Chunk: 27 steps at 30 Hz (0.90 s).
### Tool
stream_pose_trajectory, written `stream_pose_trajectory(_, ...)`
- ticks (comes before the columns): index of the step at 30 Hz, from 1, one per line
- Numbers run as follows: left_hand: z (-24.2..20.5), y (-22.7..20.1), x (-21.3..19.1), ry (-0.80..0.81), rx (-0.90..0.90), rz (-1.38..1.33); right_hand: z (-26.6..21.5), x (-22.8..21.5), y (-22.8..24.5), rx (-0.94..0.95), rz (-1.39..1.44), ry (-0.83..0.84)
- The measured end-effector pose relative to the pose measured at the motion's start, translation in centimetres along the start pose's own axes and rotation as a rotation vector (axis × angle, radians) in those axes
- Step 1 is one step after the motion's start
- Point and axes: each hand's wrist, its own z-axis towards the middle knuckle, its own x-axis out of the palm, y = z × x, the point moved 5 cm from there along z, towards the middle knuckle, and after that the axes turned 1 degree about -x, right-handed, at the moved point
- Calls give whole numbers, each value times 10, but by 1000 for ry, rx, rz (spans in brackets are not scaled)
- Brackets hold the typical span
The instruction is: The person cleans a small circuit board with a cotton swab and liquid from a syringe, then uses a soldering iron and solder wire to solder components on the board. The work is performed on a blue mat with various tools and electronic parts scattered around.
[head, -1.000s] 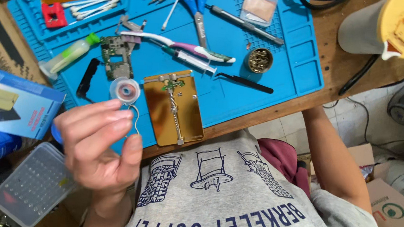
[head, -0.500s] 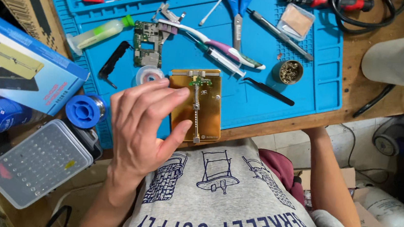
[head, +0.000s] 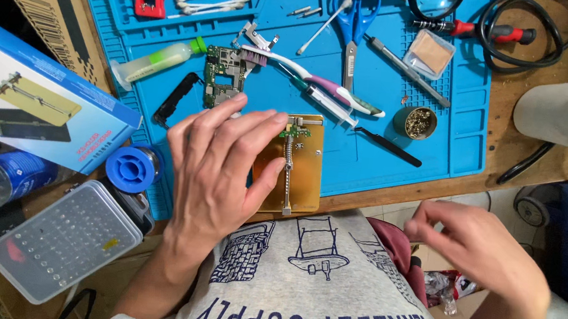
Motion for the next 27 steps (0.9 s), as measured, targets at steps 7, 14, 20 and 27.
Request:
stream_pose_trajectory(7,13,0,0,21,-67,113,-24,-42,48,-785,213,-628)
stream_pose_trajectory(14,20,3,2,64,-54,117,-6,-52,62,-644,-160,-1058)
stream_pose_trajectory(20,22,5,1,113,-62,99,-11,-58,73,-886,-82,-1145)
stream_pose_trajectory(27,19,10,3,91,-17,168,-4,-57,71,-863,-171,-1176)
